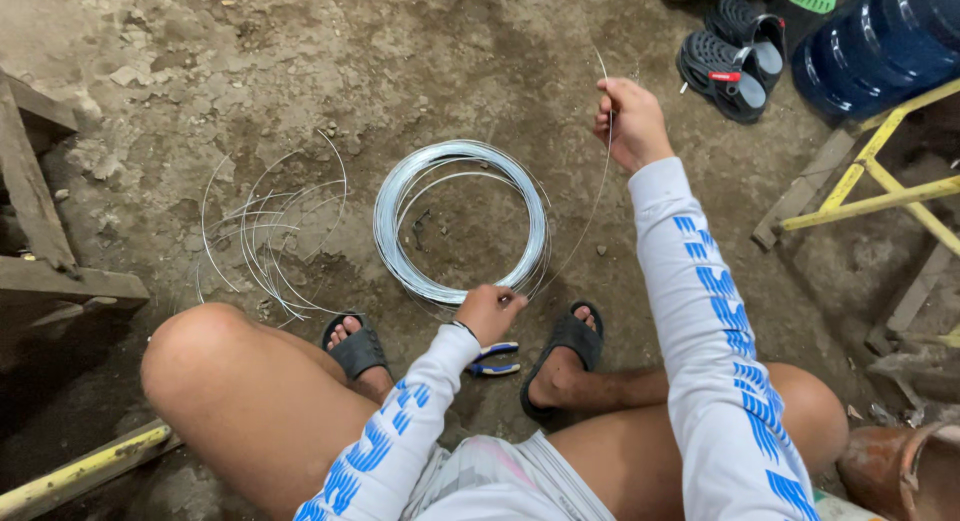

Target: The person sits on the floor and repeatedly measures, bends, and cuts short lengths of metal wire from a coil using pliers. The cut pieces are placed in a pile on the floor.

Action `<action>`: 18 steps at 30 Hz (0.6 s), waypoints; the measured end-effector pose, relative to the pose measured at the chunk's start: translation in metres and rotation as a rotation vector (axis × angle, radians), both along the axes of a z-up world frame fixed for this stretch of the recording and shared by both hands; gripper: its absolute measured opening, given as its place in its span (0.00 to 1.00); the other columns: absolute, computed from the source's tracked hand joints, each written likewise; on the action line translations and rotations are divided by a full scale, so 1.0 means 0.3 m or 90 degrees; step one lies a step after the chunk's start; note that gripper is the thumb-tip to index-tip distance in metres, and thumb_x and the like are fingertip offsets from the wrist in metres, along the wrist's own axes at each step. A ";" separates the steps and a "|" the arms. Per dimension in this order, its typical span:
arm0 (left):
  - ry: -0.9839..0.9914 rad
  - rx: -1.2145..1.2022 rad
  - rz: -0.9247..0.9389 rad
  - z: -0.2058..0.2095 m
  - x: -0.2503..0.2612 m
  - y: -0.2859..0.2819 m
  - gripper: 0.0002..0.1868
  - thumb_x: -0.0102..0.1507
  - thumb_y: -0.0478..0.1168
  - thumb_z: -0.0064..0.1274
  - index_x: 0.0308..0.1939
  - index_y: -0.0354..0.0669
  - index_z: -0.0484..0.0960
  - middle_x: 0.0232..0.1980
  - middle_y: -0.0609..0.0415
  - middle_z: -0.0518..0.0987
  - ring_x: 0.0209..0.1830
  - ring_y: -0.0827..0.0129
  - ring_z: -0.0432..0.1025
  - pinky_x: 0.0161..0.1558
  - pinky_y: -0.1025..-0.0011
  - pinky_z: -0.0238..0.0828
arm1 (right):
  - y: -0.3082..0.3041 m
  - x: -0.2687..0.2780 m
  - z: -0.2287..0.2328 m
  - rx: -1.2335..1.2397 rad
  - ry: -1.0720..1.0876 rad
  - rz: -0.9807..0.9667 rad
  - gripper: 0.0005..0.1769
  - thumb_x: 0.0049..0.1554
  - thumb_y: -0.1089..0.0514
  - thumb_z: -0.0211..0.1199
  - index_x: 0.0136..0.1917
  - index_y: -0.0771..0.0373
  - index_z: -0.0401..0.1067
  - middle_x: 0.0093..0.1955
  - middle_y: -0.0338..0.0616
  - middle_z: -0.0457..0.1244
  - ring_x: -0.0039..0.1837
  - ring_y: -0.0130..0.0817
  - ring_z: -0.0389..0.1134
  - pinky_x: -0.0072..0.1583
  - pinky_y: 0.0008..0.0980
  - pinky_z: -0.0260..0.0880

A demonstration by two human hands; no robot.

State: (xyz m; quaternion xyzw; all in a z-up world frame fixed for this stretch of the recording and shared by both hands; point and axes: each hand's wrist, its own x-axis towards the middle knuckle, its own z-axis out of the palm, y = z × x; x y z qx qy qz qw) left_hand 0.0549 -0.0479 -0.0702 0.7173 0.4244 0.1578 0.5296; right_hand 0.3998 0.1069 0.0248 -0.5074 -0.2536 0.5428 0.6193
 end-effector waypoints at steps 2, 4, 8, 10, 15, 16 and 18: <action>-0.007 -0.082 0.031 0.010 -0.011 0.031 0.20 0.63 0.53 0.57 0.42 0.38 0.87 0.32 0.40 0.82 0.32 0.53 0.79 0.40 0.60 0.74 | -0.014 -0.033 0.065 0.000 -0.014 0.025 0.07 0.67 0.56 0.57 0.52 0.61 0.71 0.34 0.35 0.61 0.36 0.27 0.61 0.39 0.28 0.61; -0.164 -0.046 0.018 0.040 -0.020 0.085 0.24 0.70 0.56 0.51 0.43 0.37 0.87 0.33 0.50 0.83 0.34 0.64 0.77 0.40 0.65 0.73 | -0.031 -0.085 0.123 0.027 -0.056 0.051 0.06 0.68 0.58 0.57 0.52 0.63 0.71 0.34 0.37 0.61 0.36 0.27 0.61 0.40 0.29 0.62; -0.374 -0.537 0.103 0.161 -0.074 0.177 0.32 0.74 0.63 0.34 0.46 0.39 0.81 0.19 0.68 0.55 0.14 0.81 0.47 0.16 0.76 0.41 | -0.093 -0.219 0.211 0.073 -0.133 0.095 0.06 0.67 0.60 0.56 0.52 0.65 0.70 0.33 0.40 0.62 0.33 0.29 0.62 0.37 0.31 0.65; -0.461 -0.579 0.152 0.242 -0.106 0.239 0.25 0.71 0.59 0.31 0.45 0.44 0.76 0.21 0.66 0.54 0.15 0.80 0.46 0.18 0.75 0.39 | -0.135 -0.277 0.256 0.087 -0.170 0.129 0.06 0.67 0.61 0.56 0.52 0.65 0.70 0.34 0.41 0.63 0.34 0.28 0.64 0.38 0.29 0.65; -0.699 -0.554 0.212 0.432 -0.152 0.383 0.14 0.71 0.49 0.32 0.40 0.46 0.70 0.24 0.64 0.56 0.17 0.79 0.46 0.20 0.75 0.40 | -0.191 -0.419 0.337 0.139 -0.200 0.160 0.05 0.68 0.62 0.56 0.53 0.66 0.69 0.35 0.41 0.64 0.36 0.27 0.65 0.39 0.28 0.66; -0.699 -0.535 0.193 0.466 -0.165 0.412 0.14 0.71 0.48 0.32 0.39 0.46 0.69 0.24 0.64 0.56 0.17 0.79 0.46 0.20 0.75 0.40 | -0.204 -0.442 0.351 0.150 -0.228 0.160 0.06 0.68 0.62 0.55 0.54 0.67 0.69 0.36 0.41 0.63 0.37 0.27 0.65 0.40 0.27 0.66; -0.697 -0.495 0.166 0.518 -0.193 0.454 0.15 0.70 0.48 0.31 0.38 0.44 0.69 0.24 0.63 0.57 0.17 0.79 0.47 0.21 0.74 0.41 | -0.229 -0.486 0.368 0.174 -0.212 0.179 0.05 0.68 0.62 0.55 0.54 0.66 0.68 0.36 0.41 0.64 0.37 0.27 0.65 0.40 0.27 0.66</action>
